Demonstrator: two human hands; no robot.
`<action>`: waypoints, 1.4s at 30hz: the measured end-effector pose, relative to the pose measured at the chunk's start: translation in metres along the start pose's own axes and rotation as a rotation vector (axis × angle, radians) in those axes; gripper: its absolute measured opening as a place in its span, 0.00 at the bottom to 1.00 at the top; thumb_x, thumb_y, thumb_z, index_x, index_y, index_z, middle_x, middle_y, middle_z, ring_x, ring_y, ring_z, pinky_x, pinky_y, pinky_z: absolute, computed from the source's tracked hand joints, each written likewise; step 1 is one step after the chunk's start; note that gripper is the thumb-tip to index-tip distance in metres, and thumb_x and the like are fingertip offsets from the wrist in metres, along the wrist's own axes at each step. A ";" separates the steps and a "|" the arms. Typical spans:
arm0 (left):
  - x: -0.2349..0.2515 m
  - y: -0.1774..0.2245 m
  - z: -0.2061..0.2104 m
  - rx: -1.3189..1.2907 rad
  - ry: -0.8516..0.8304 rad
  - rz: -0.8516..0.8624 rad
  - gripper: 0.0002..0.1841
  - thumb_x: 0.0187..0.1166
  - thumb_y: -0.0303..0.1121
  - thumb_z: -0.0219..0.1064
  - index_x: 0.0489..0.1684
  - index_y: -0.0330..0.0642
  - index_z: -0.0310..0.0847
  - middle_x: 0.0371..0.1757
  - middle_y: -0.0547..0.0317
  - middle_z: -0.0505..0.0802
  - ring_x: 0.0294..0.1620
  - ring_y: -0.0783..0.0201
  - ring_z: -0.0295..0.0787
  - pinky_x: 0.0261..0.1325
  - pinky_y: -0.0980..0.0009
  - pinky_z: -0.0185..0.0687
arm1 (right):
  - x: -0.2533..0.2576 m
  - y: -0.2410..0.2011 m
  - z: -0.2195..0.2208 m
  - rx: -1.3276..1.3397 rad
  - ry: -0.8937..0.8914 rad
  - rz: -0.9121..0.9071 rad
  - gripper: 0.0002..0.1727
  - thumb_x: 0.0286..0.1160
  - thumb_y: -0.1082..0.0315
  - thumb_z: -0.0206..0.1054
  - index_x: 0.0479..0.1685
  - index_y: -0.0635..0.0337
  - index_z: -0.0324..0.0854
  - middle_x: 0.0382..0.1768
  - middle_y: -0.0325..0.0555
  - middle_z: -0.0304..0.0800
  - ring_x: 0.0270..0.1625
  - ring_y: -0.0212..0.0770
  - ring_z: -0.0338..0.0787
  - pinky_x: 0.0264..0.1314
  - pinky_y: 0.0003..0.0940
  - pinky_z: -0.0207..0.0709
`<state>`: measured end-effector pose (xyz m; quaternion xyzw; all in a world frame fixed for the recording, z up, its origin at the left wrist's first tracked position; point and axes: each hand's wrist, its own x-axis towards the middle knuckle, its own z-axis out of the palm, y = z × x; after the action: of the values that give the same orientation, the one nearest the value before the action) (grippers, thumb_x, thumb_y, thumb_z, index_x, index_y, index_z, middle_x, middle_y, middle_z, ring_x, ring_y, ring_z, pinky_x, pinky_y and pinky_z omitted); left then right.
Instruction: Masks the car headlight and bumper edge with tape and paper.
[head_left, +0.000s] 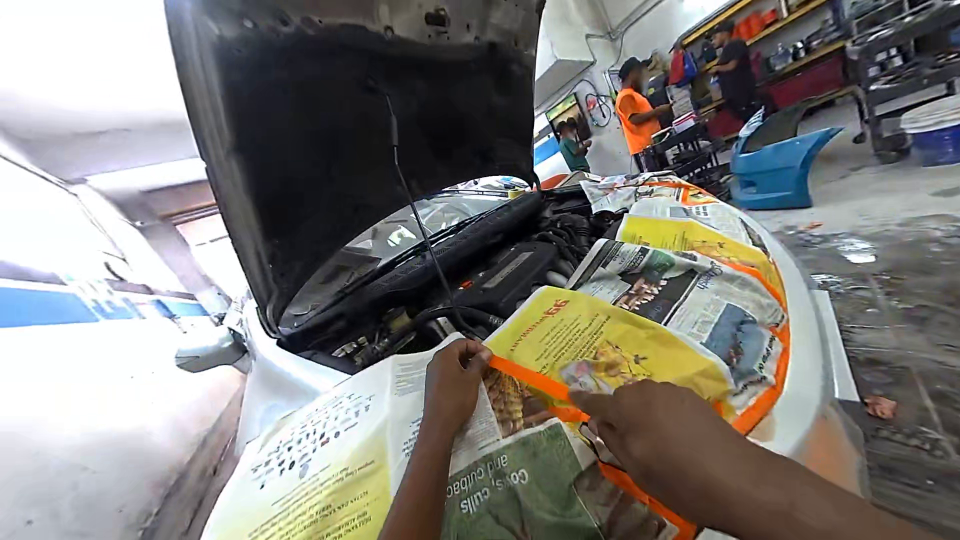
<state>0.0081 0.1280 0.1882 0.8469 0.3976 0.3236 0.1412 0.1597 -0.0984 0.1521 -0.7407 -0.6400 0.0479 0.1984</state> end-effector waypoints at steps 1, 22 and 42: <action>0.002 0.001 0.001 0.034 -0.023 -0.011 0.06 0.81 0.38 0.72 0.42 0.46 0.91 0.37 0.62 0.94 0.39 0.65 0.91 0.49 0.60 0.86 | 0.002 0.000 0.001 0.008 -0.042 0.002 0.24 0.91 0.59 0.49 0.83 0.44 0.75 0.50 0.60 0.92 0.56 0.65 0.91 0.54 0.67 0.81; 0.003 0.008 0.017 0.395 -0.106 0.005 0.06 0.79 0.42 0.74 0.39 0.54 0.93 0.36 0.66 0.94 0.41 0.64 0.91 0.49 0.54 0.86 | -0.016 0.043 -0.001 0.307 -0.111 -0.122 0.26 0.90 0.55 0.55 0.85 0.46 0.74 0.47 0.57 0.94 0.49 0.60 0.93 0.51 0.64 0.82; -0.037 0.009 0.034 0.440 0.184 0.597 0.14 0.78 0.50 0.65 0.35 0.53 0.91 0.34 0.69 0.92 0.39 0.64 0.90 0.43 0.56 0.85 | -0.008 0.047 0.037 0.371 -0.276 -0.167 0.26 0.89 0.60 0.54 0.85 0.49 0.74 0.57 0.57 0.93 0.60 0.61 0.92 0.60 0.68 0.79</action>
<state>0.0176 0.0946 0.1509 0.9030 0.2045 0.3319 -0.1807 0.1900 -0.1019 0.1004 -0.6226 -0.7003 0.2488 0.2450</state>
